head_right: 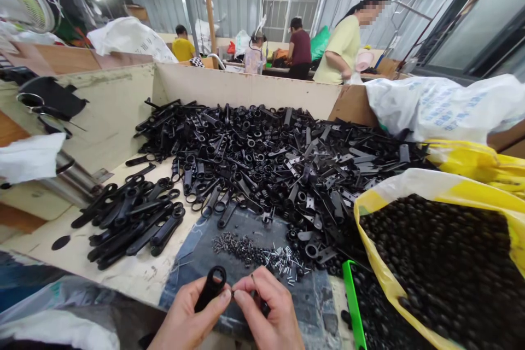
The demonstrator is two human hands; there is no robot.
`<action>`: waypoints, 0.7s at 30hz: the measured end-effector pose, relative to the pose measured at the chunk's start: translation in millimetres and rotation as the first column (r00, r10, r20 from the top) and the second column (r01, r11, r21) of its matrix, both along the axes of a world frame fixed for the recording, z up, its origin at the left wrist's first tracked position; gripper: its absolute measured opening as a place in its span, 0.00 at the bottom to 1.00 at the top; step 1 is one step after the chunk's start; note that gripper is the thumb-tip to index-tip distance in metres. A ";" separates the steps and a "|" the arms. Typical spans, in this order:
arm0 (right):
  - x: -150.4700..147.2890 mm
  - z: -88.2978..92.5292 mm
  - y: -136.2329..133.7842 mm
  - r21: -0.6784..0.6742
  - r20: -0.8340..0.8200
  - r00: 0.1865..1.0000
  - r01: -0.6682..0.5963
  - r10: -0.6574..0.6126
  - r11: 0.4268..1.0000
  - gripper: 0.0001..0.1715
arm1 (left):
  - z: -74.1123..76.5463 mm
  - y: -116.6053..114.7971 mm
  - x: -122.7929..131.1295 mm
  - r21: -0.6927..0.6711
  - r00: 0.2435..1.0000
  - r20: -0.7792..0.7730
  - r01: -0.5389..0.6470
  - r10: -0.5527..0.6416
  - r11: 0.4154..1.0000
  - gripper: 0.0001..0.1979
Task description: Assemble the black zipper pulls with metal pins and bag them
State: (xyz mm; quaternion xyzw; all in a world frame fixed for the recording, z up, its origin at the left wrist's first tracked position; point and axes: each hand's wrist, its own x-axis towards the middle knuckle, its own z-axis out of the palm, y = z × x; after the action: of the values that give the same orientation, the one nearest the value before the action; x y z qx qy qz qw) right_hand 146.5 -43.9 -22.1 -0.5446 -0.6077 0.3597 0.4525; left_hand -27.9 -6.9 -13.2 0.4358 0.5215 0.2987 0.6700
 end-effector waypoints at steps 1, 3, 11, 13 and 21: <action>-0.2 0.3 -1.0 -0.005 0.000 1.000 -0.004 0.004 1.000 0.18 | 0.0 -0.1 0.7 -0.021 1.000 0.016 0.003 -0.002 1.000 0.20; -1.8 -1.1 -3.4 -0.044 -0.033 0.998 0.043 -0.045 0.998 0.20 | 0.9 0.1 3.3 -0.079 0.998 0.068 -0.005 0.011 0.997 0.23; 3.9 -4.9 -5.6 0.112 -0.035 0.996 0.089 -0.085 0.990 0.12 | 4.9 2.8 15.1 -0.337 0.957 0.281 0.025 0.076 0.941 0.26; 7.3 -5.8 -4.5 0.197 -0.007 0.998 0.070 -0.070 0.978 0.08 | 0.5 1.3 16.3 -0.409 0.944 0.311 0.030 0.108 0.912 0.26; 1.8 -11.5 -10.2 0.281 0.020 0.980 0.183 -0.197 0.942 0.05 | -4.7 -2.4 23.2 -0.485 0.923 0.366 0.078 0.121 0.871 0.29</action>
State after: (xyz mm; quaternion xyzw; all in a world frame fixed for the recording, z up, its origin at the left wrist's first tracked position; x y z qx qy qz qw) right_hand 148.3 -54.2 -33.5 -0.5402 -0.6073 0.2123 0.5425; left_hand -4.7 -9.3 -17.9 0.1783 0.4429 0.2437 0.8442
